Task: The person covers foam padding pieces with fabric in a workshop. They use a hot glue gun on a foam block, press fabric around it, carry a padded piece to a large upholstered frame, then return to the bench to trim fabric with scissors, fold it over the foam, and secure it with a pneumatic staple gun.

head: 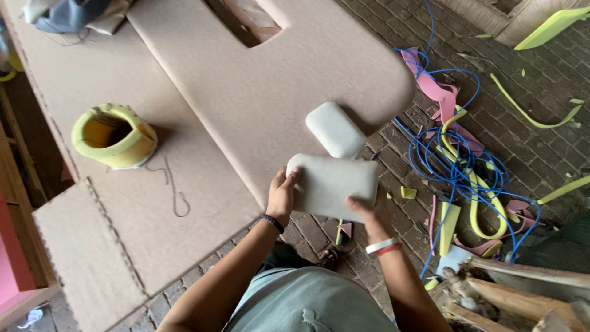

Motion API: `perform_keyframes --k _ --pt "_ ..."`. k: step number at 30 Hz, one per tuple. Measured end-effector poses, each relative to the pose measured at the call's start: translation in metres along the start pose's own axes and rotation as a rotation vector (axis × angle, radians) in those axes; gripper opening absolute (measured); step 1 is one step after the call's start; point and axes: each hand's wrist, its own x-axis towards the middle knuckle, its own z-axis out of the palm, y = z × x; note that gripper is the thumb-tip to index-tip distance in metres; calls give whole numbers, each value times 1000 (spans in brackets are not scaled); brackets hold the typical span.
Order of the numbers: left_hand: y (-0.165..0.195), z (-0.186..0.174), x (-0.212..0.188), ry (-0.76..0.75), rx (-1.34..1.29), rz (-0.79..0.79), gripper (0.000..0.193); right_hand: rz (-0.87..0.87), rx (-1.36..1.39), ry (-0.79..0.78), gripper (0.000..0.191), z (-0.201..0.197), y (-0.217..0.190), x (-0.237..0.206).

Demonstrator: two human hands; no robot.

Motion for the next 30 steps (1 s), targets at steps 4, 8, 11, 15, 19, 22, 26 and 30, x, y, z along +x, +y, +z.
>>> perform_keyframes --k 4,8,11,15,19,22,26,30 --pt "-17 85 71 -164 64 -129 58 270 484 -23 90 -100 7 82" --pt "-36 144 156 -5 715 94 79 415 729 53 68 -181 27 183" --pt "-65 191 219 48 1258 78 120 378 775 -26 61 -234 34 272" --pt "-103 255 284 299 1326 105 126 361 599 -79 65 -289 27 386" --pt "-105 300 324 279 1325 103 127 437 543 -236 70 -332 9 471" --pt "-100 343 330 314 1289 66 131 461 571 -358 72 -362 5 511" --pt "-90 386 347 362 1349 -169 129 525 662 -502 66 -388 14 611" --pt "-61 424 387 415 1533 -466 121 571 648 -675 62 -400 -8 750"
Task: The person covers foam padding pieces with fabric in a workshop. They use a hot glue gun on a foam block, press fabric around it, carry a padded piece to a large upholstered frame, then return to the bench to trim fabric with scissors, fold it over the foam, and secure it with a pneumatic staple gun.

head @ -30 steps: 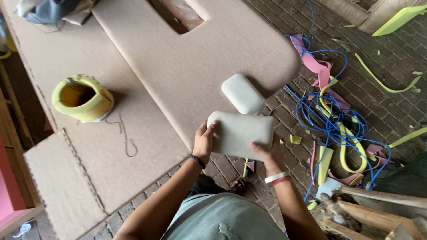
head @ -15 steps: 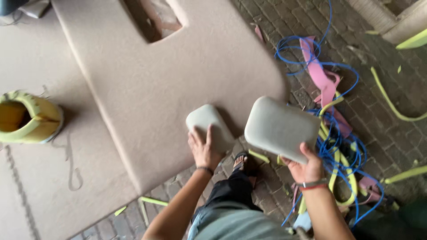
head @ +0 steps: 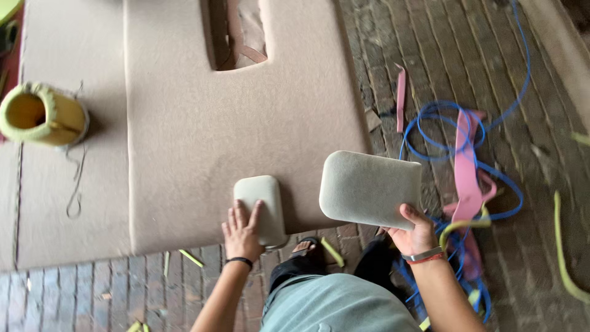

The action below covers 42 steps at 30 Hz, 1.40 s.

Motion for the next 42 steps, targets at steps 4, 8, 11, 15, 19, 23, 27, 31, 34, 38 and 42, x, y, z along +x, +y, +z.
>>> perform_keyframes --k 4,8,11,15,19,23,27,31,34,38,42 --pt "74 -46 7 -142 -53 -318 101 72 -206 20 71 5 -133 49" --pt "178 -93 46 155 -664 -159 66 114 -396 8 83 26 -234 97" --pt "265 -125 91 87 -1504 22 59 131 -515 -80 92 47 -272 150" --pt "316 -154 152 21 -2072 -19 53 182 -518 -239 98 64 -267 227" --pt "348 -167 234 205 -2178 -76 50 309 -345 -197 81 37 -280 323" --pt "380 -200 344 230 -2354 -60 49 336 4 -164 39 2 -329 466" --pt "415 -270 460 199 -2505 -19 54 288 1 -91 27 -6 -376 599" --pt "442 -344 561 242 -2494 69 58 86 -170 106 30 0 -425 731" --pt "457 -393 648 336 -2474 50 60 -58 -202 282 31 2 -464 829" --pt "461 -443 785 383 -2447 -101 60 4 -304 318 28 18 -497 969" --pt "464 -505 955 480 -2467 -89 57 -5 -504 193 23 67 -544 1135"
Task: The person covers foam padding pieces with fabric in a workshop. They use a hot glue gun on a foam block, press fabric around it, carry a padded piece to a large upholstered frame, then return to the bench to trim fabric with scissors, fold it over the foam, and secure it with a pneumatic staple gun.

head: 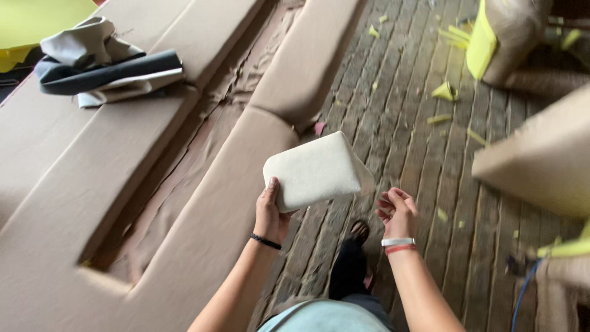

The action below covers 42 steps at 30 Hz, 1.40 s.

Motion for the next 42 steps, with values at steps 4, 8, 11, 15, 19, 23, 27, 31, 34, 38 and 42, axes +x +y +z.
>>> perform_keyframes --k 4,8,11,15,19,23,27,31,34,38,42 --pt "-8 98 153 35 -3 58 56 -78 -165 -275 39 77 -100 158" --pt "2 186 288 71 41 110 52 -115 -339 -471 59 174 -190 299" --pt "12 231 393 77 38 160 50 -129 -371 -687 74 245 -234 399" --pt "11 265 550 73 -34 203 48 -138 -532 -827 91 336 -258 547" --pt "1 301 740 17 -178 231 50 -166 -802 -797 98 427 -276 719" --pt "18 360 921 66 -357 138 52 -124 -643 -807 95 523 -322 883" --pt "63 407 1050 -50 -330 182 57 -111 -779 -818 91 614 -363 1006" --pt "103 452 1186 164 1 273 59 -135 -628 -872 82 701 -385 1131" --pt "127 459 1317 393 164 155 57 -64 -488 -952 74 782 -377 1244" --pt "137 446 1513 437 -122 140 47 432 -86 -1089 65 919 -360 1428" --pt "172 439 1671 482 -337 554 39 281 -512 -1142 63 1064 -317 1584"
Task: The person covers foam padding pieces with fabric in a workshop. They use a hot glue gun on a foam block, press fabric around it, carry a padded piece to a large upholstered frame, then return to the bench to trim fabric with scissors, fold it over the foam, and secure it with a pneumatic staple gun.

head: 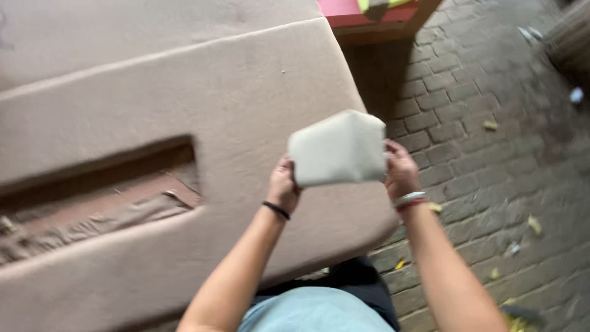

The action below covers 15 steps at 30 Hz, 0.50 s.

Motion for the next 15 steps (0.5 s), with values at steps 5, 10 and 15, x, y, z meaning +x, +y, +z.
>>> perform_keyframes --k 5,10,15 --pt "19 37 75 383 -77 114 36 -670 -1454 -591 74 -11 58 128" --pt "23 45 92 615 89 129 35 -773 -1748 -479 82 -61 68 207" --pt "32 35 109 528 171 254 31 -3 -1293 -154 67 -74 40 251"
